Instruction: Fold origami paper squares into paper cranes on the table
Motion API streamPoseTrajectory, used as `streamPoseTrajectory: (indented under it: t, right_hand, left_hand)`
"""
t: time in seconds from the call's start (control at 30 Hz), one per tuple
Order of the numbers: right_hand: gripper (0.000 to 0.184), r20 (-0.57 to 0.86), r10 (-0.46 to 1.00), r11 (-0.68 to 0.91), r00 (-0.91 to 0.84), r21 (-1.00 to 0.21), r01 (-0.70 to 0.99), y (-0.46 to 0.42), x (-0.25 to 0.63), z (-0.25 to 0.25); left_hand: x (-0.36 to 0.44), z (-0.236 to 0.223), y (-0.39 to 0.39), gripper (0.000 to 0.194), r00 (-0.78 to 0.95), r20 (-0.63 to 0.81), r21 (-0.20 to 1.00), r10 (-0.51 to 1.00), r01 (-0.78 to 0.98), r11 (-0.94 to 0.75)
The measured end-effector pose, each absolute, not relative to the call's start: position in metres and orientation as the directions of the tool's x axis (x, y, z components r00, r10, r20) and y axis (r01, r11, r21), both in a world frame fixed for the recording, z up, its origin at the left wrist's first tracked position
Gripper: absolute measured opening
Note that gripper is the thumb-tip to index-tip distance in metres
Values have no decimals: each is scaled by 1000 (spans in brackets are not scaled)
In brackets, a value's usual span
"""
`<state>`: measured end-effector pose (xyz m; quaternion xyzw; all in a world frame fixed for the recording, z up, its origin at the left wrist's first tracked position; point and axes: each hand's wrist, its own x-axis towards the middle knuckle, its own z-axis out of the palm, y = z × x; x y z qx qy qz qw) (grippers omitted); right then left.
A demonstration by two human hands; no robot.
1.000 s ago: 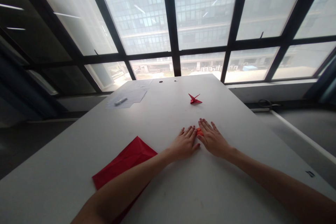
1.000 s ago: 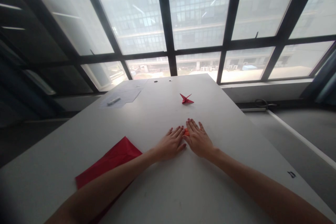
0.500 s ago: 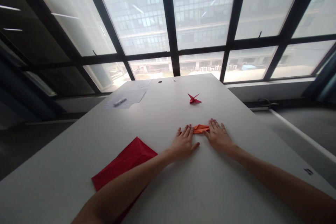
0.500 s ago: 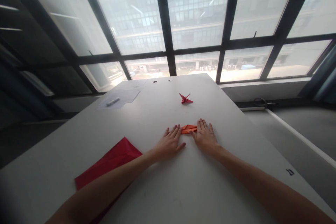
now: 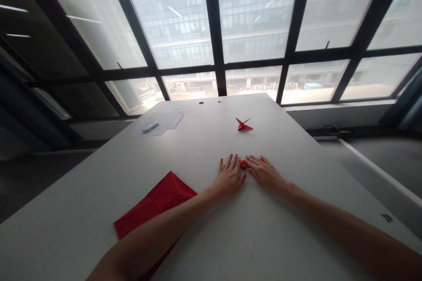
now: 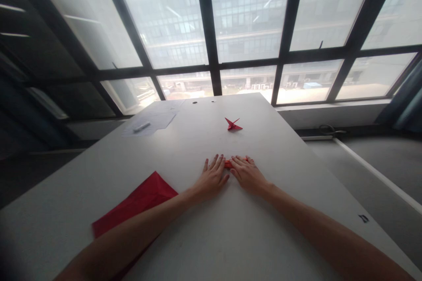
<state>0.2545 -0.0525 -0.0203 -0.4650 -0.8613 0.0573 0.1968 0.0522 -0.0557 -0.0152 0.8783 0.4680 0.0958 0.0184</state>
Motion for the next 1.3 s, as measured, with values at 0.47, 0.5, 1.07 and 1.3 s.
streamPoseTrajectory:
  t: [0.47, 0.5, 1.07, 1.3]
  right_hand:
    - [30, 305, 949, 258, -77, -613, 747, -41, 262, -13]
    - [30, 295, 953, 246, -66, -631, 736, -40, 263, -14]
    - [36, 175, 977, 181, -125, -983, 41, -40, 250, -6]
    - [44, 214, 955, 209, -206, -977, -43, -47, 243, -1]
  left_hand:
    - [57, -1, -52, 47, 543, 322, 300, 776, 719, -628]
    - [57, 0, -52, 47, 552, 321, 308, 770, 708, -636]
    - [63, -2, -34, 25, 264, 219, 976, 939, -41, -216]
    - [63, 0, -40, 48, 234, 258, 966, 937, -62, -251]
